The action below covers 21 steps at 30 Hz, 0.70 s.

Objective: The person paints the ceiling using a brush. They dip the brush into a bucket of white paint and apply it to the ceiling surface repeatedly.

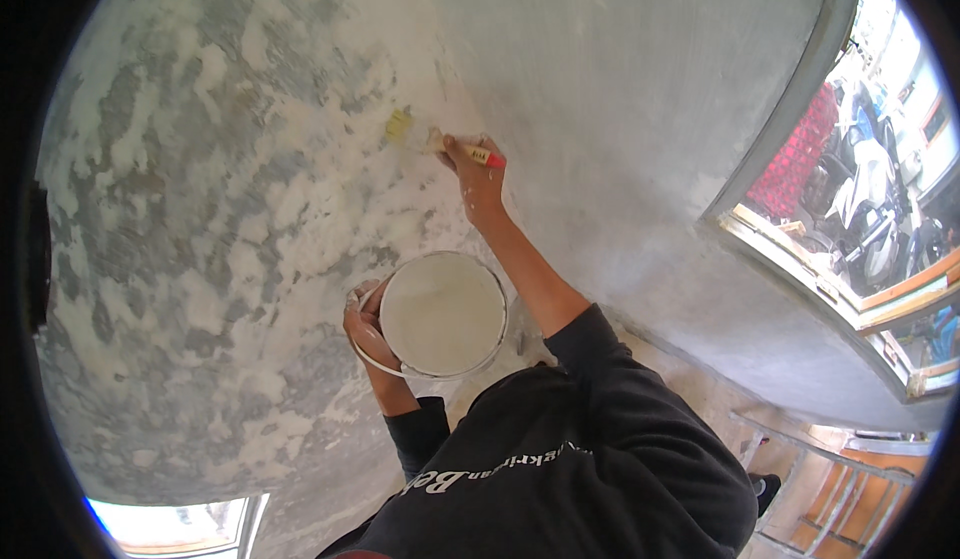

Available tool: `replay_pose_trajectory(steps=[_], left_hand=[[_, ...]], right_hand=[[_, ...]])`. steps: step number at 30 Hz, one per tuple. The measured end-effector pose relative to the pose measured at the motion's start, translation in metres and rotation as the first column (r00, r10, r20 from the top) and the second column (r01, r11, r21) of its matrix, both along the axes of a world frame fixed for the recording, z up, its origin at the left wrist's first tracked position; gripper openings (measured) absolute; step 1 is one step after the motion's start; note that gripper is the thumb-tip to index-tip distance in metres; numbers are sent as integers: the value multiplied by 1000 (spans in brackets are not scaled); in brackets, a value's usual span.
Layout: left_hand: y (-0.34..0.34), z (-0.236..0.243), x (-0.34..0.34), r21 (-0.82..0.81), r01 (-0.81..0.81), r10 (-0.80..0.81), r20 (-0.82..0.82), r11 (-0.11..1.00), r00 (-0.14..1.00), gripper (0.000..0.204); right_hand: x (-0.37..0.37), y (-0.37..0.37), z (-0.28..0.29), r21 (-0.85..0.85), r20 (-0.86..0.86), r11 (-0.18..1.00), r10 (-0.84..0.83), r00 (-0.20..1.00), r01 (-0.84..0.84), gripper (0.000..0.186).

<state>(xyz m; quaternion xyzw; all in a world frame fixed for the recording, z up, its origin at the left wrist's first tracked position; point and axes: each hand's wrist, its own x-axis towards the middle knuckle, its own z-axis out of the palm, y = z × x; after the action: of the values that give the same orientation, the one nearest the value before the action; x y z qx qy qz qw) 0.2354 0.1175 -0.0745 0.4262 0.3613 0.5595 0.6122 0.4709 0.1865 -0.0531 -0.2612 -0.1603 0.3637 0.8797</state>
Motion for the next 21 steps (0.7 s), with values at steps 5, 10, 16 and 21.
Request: replay_pose_trajectory(steps=[5, 10, 16, 21], left_hand=[[3, -7, -1, 8, -23, 23, -17, 1000, 1000, 43], [3, -2, 0, 15, -29, 29, -28, 999, 999, 43], [5, -9, -5, -35, -38, 37, -47, 999, 998, 44], [4, -12, -13, -22, -39, 39, -35, 999, 999, 43]], right_hand=[[-11, 18, -91, -49, 163, 994, -89, 983, 98, 22], [-2, 17, -165, -307, 320, 904, -197, 927, 298, 18], [-1, 22, -157, -330, 191, 887, -271, 943, 322, 17], [-16, 36, -57, -252, -24, 946, -218, 976, 205, 20]])
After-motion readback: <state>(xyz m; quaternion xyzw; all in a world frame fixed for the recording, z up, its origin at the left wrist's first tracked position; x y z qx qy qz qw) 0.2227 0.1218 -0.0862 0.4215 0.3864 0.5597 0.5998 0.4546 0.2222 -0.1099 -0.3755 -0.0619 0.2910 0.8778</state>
